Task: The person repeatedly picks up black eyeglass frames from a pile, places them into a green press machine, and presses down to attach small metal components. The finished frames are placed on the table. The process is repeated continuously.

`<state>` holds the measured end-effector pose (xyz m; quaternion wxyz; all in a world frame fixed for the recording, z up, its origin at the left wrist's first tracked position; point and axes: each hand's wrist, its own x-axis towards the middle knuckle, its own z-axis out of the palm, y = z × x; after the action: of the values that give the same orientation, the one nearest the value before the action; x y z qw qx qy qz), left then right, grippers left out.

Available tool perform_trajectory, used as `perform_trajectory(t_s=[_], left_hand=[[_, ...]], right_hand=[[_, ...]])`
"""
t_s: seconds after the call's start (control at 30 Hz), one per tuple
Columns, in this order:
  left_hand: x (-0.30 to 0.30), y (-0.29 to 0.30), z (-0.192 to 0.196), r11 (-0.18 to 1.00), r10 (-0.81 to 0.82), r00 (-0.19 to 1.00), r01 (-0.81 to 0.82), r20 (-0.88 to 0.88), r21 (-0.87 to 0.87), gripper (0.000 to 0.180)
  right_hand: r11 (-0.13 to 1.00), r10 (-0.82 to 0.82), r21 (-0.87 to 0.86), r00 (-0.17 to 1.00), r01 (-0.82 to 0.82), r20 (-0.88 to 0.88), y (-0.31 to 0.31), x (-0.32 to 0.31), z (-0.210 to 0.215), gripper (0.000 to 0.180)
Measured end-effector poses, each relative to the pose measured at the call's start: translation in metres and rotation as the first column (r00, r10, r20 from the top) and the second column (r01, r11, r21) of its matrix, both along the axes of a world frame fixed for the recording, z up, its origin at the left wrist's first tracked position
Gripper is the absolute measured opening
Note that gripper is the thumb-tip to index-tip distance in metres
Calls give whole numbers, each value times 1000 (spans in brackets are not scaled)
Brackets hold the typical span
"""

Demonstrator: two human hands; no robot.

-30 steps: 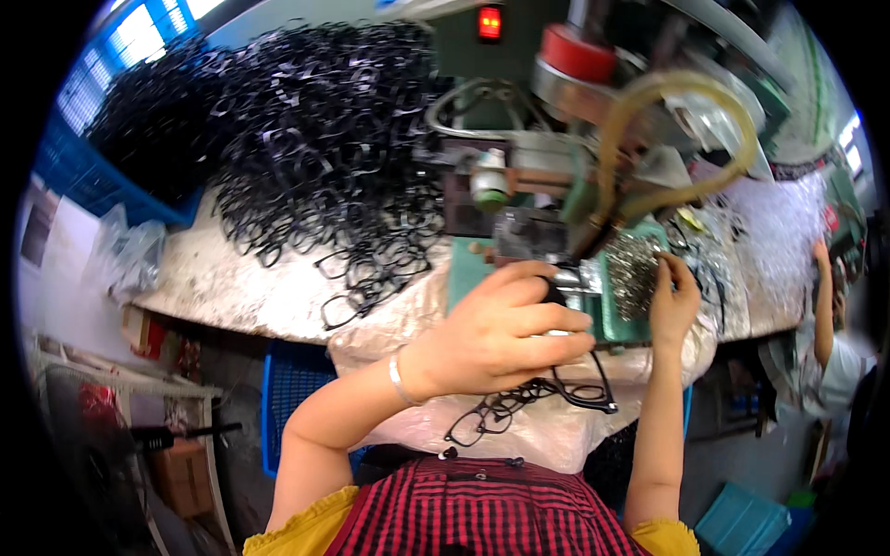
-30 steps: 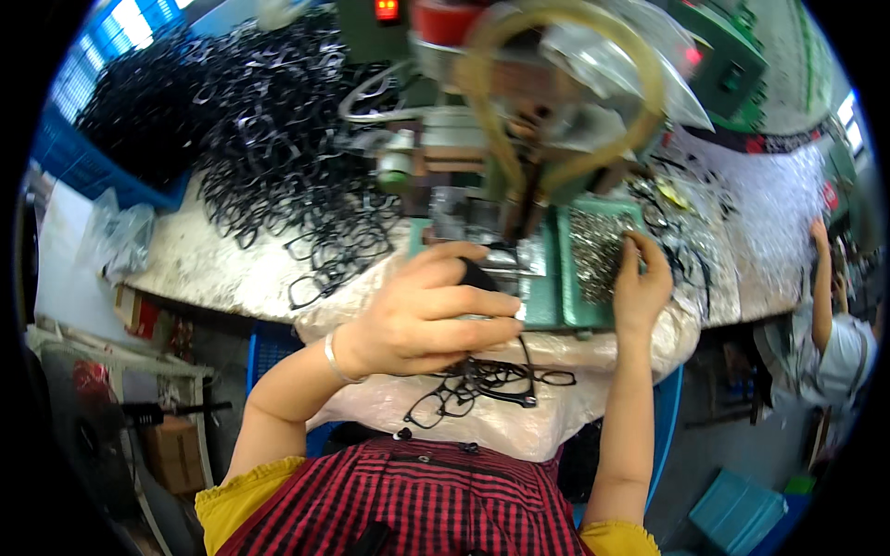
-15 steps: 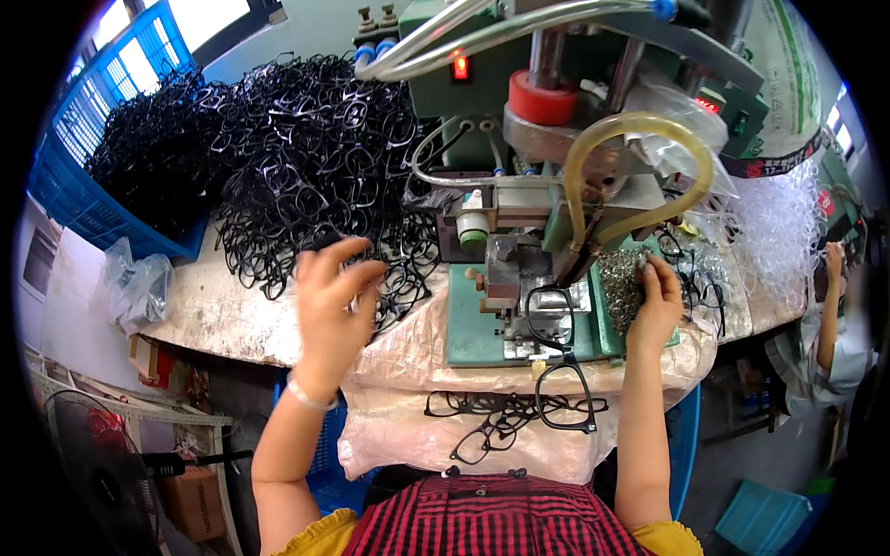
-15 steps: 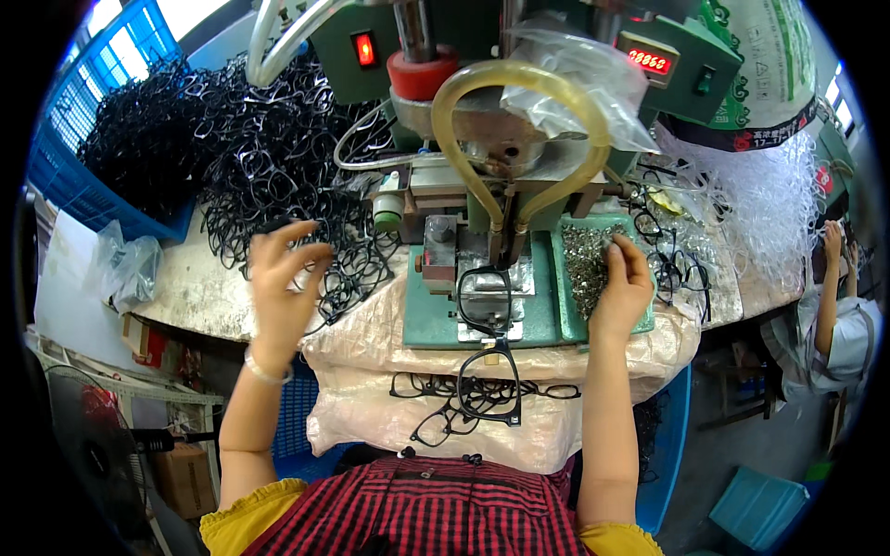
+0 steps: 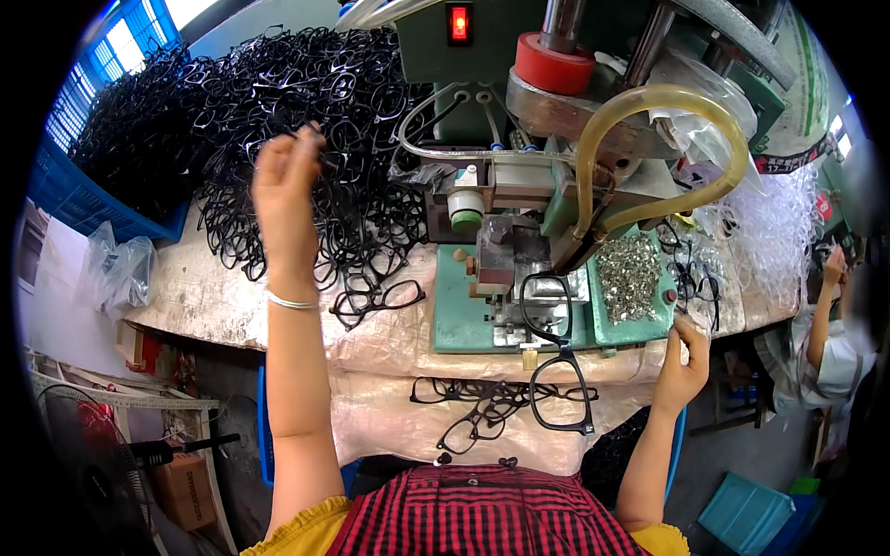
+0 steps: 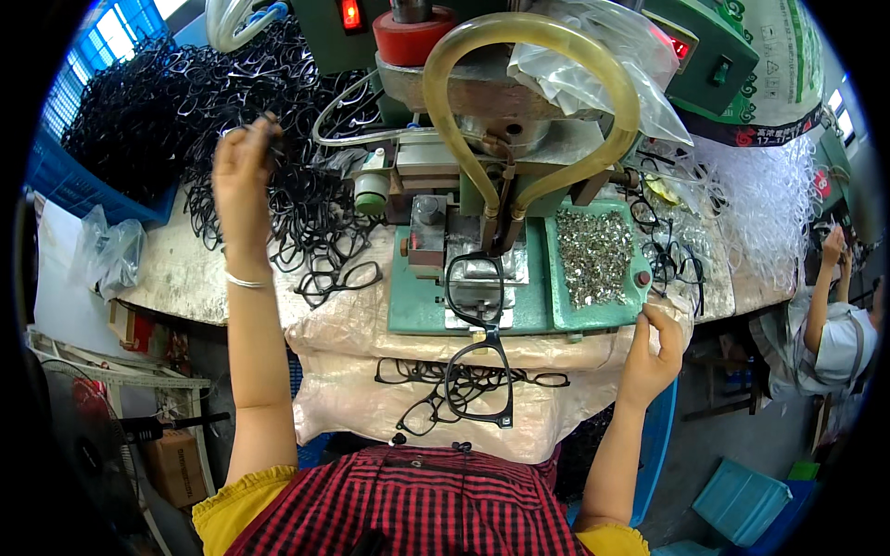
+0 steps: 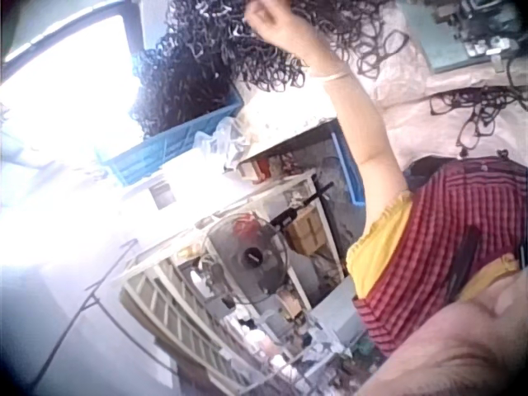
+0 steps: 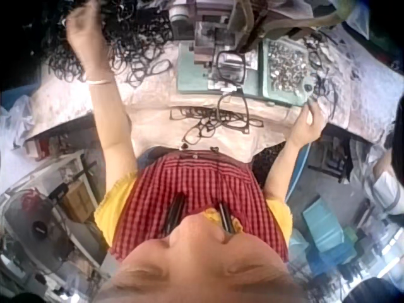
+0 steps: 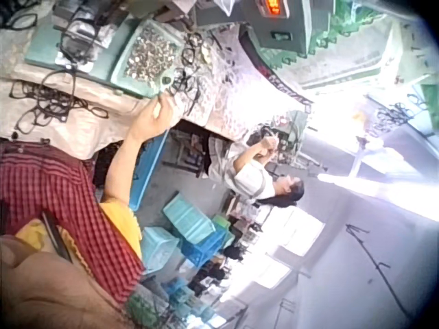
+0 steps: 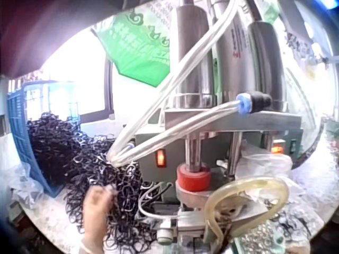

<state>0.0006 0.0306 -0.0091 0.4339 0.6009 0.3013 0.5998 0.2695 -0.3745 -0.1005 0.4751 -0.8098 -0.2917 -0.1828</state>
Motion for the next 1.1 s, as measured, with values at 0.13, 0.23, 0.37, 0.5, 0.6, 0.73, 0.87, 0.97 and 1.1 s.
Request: perform_trajectory(t_s=[0.13, 0.23, 0.37, 0.5, 0.6, 0.73, 0.87, 0.97, 1.1], left_hand=[[8, -9, 22, 977, -130, 991, 130, -10, 170, 15], [3, 7, -35, 991, -88, 989, 75, -122, -110, 17], [0, -10, -82, 987, 31, 936, 26, -351, 157, 17], [-15, -23, -68, 933, 110, 927, 28, -358, 359, 20], [-15, -18, -25, 964, -218, 976, 219, -25, 149, 25], [-9, -36, 23, 971, -226, 963, 235, 148, -46, 30], [-9, -99, 15, 937, -106, 940, 204, 324, -285, 18], [-5, -167, 20, 594, -474, 738, 670, 480, -445, 18], [30, -203, 11, -236, -720, 204, 826, 663, -511, 36]], right_hand=[[978, 184, 133, 968, -162, -171, 31, -31, 32, 14], [878, 465, 216, 870, -428, -166, 83, -42, 72, 14], [794, 566, 377, 805, -476, -175, 130, -40, 57, 20], [738, 619, 528, 733, -421, -282, 133, -60, 62, 32], [713, 647, 584, 684, -388, -336, 132, -61, 64, 41], [650, 725, 642, 587, -407, -361, 133, -66, 78, 46], [575, 793, 733, 470, -364, -388, 135, -78, 92, 52], [611, 764, 716, 487, -338, -423, 122, -90, 99, 52], [705, 705, 436, 616, -559, -352, 108, -64, 91, 38]])
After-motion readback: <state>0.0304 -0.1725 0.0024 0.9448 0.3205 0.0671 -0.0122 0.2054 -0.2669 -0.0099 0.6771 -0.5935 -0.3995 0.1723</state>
